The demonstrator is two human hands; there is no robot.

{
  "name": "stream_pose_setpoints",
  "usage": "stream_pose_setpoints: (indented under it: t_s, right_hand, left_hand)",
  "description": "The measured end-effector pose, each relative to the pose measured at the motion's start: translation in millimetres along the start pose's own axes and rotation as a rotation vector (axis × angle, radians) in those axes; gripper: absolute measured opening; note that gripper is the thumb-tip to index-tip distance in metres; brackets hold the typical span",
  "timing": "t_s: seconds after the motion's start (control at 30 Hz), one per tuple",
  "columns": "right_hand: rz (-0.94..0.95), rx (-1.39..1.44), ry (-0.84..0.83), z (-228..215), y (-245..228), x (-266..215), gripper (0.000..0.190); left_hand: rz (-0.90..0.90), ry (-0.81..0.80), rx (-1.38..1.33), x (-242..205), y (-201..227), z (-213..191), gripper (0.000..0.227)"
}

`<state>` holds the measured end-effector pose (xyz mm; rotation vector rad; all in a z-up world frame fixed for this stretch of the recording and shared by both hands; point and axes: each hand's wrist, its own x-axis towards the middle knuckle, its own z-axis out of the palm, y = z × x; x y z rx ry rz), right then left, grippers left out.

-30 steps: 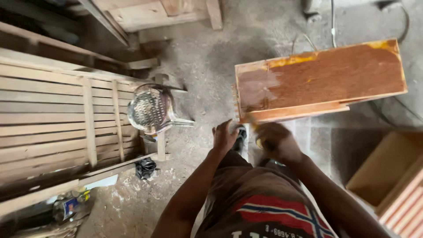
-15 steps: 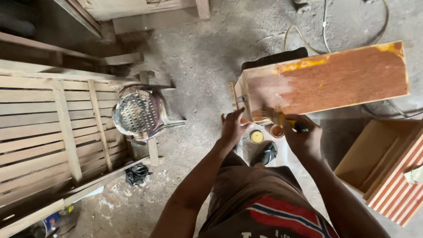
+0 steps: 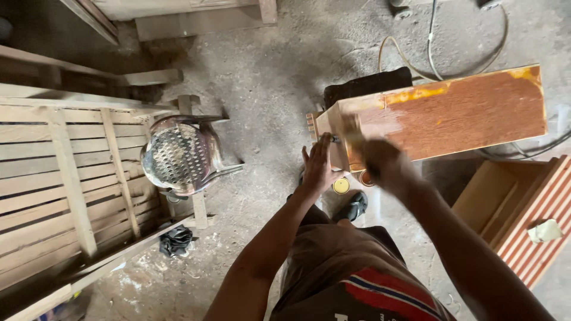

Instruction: The person applies varnish to a wooden drawer unit using a brush. They dip the brush into a can of varnish and coat the interior and exterior surfaces of the drawer, including the sides, bottom, and front panel.

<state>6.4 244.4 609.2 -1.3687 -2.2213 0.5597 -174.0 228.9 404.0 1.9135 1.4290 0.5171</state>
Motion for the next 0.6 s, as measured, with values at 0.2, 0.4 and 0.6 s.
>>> stream_pose_setpoints:
  t_s: [0.2, 0.4, 0.6]
  right_hand:
    - [0.05, 0.082, -0.15, -12.1, -13.6, -4.8, 0.031]
    - [0.139, 0.049, -0.031, -1.3, -16.5, 16.8, 0.031]
    - [0.491, 0.224, 0.035, -4.1, -15.1, 18.1, 0.004]
  left_hand:
    - [0.092, -0.06, 0.028, 6.9, -6.4, -12.9, 0.136]
    - [0.089, -0.053, -0.024, 7.3, 5.2, -13.4, 0.138]
    - [0.072, -0.059, -0.054, -0.8, 6.3, -16.5, 0.134]
